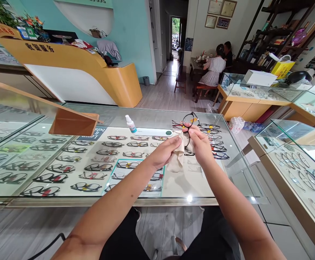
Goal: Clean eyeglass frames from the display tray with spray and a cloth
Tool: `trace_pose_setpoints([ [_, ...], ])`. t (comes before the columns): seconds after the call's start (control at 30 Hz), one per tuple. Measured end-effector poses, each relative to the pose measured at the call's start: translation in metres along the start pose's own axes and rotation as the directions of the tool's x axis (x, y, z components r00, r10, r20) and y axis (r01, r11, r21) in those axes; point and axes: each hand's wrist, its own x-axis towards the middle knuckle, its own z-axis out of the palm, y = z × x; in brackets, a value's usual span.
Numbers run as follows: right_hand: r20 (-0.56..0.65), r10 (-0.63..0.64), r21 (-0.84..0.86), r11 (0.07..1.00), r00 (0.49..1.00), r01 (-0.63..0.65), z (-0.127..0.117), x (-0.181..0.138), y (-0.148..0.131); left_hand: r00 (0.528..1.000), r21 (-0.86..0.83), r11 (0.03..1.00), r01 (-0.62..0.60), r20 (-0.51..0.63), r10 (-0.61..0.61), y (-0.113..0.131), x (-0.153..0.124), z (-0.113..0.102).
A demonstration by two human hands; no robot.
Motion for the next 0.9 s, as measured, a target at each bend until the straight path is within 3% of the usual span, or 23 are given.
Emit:
trace_pose_setpoints([
  [0.37, 0.023, 0.057, 0.087, 0.994, 0.998, -0.059, 0.003, -0.001, -0.006, 0.998, 0.187, 0.982, -0.005, 0.058, -0.006, 0.009, -0.005, -0.002],
  [0.5, 0.042, 0.054, 0.057, 0.997, 0.998, -0.056, 0.005, -0.002, -0.005, 0.995, 0.235, 0.970, -0.066, 0.087, 0.047, 0.005, -0.002, -0.002],
  [0.9, 0.070, 0.046, -0.018, 0.999, 0.996, -0.045, 0.013, -0.007, -0.003, 0.951, 0.226, 0.946, -0.233, -0.151, 0.270, -0.005, 0.008, 0.003],
])
